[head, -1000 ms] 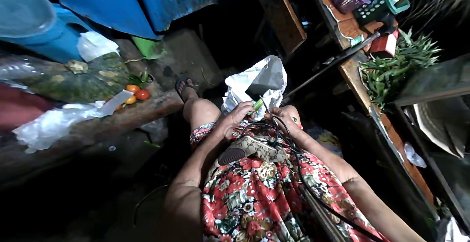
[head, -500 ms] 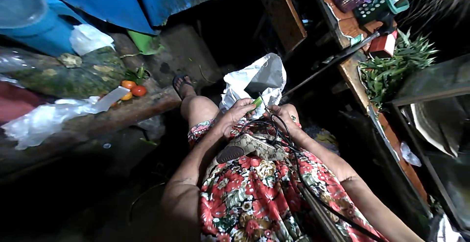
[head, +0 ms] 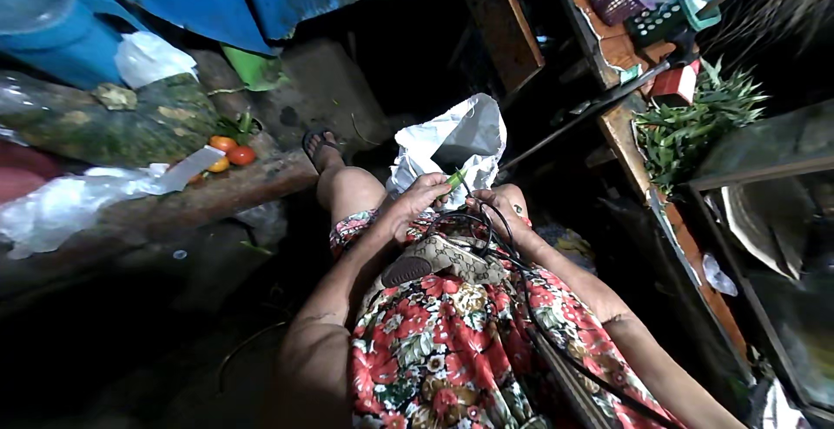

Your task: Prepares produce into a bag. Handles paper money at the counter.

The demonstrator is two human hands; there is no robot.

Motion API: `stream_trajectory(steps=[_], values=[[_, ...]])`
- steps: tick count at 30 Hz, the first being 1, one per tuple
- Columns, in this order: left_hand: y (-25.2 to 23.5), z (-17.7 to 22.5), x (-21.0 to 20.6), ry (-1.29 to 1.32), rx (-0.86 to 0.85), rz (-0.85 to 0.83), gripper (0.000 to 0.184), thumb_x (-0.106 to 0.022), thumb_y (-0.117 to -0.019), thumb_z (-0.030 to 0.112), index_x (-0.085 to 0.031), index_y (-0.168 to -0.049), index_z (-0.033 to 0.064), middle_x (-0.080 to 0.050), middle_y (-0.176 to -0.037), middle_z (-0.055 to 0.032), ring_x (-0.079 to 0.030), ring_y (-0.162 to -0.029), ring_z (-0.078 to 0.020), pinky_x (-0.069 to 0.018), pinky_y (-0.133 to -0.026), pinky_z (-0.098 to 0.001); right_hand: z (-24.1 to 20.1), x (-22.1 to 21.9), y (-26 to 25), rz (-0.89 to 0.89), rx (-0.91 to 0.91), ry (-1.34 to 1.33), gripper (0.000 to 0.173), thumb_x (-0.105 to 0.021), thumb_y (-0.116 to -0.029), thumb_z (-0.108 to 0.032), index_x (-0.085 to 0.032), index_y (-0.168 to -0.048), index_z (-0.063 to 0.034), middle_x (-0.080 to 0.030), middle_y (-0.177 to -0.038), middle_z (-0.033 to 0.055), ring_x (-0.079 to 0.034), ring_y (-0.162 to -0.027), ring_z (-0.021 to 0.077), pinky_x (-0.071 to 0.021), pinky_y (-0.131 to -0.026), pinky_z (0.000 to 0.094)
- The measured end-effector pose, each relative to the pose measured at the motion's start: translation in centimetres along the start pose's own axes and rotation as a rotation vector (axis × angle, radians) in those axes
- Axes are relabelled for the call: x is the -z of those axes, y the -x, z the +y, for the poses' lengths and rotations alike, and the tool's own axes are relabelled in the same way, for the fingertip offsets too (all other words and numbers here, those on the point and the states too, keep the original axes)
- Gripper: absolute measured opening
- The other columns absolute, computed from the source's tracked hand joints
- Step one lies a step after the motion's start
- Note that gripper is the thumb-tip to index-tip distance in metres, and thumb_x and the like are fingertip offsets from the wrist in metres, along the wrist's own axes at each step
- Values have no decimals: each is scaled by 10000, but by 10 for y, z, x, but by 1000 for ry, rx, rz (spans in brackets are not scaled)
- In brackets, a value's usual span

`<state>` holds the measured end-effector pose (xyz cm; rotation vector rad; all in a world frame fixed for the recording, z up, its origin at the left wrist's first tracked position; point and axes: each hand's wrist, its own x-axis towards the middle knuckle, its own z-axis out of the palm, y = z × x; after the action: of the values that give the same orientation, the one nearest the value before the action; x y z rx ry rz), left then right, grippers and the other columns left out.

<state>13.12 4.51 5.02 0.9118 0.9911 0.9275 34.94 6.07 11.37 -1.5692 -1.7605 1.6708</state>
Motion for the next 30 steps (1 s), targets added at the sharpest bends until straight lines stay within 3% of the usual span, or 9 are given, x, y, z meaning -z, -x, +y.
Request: stream_trajectory(steps=[7,13,18,23,30], values=[[0,-1,1,30,8,-15,150,-525,-1058,139,-578,-957,43,-560,-717,-11,-538,-617,-85,-470,-590,-227,-4,-1,1,3,41,35,251,-597,-1041,-187,-641,-1204,-1,-683,-869,67,-630,-717,96,-558,-700,285],[2,4,1,29,15,44,156,-487,-1075,133,-560,-979,34,-555,-721,-25,-529,-623,-100,-460,-600,-241,0,1,0,1,9,11,281,-604,-1040,-237,-635,-1209,-15,-679,-849,72,-624,-678,116,-556,-654,299],[-1,0,1,44,4,15,140,-497,-1069,120,-595,-1025,31,-544,-700,-11,-521,-595,-86,-447,-562,-216,-3,0,-1,-17,1,31,276,-604,-1041,-244,-646,-1208,-29,-680,-865,64,-622,-698,110,-551,-676,298],[-3,-4,1,42,9,-31,141,-485,-1060,103,-580,-983,34,-513,-676,11,-488,-565,-65,-424,-538,-202,-14,0,6,-29,14,97,273,-573,-1057,-285,-640,-1214,-72,-662,-841,49,-577,-644,99,-511,-613,271],[-6,-7,2,37,21,-45,138,-482,-1063,109,-574,-982,44,-502,-672,13,-482,-562,-62,-413,-529,-194,-5,1,-2,-17,59,75,254,-606,-1039,-208,-639,-1204,-17,-670,-850,62,-601,-669,94,-537,-644,280]])
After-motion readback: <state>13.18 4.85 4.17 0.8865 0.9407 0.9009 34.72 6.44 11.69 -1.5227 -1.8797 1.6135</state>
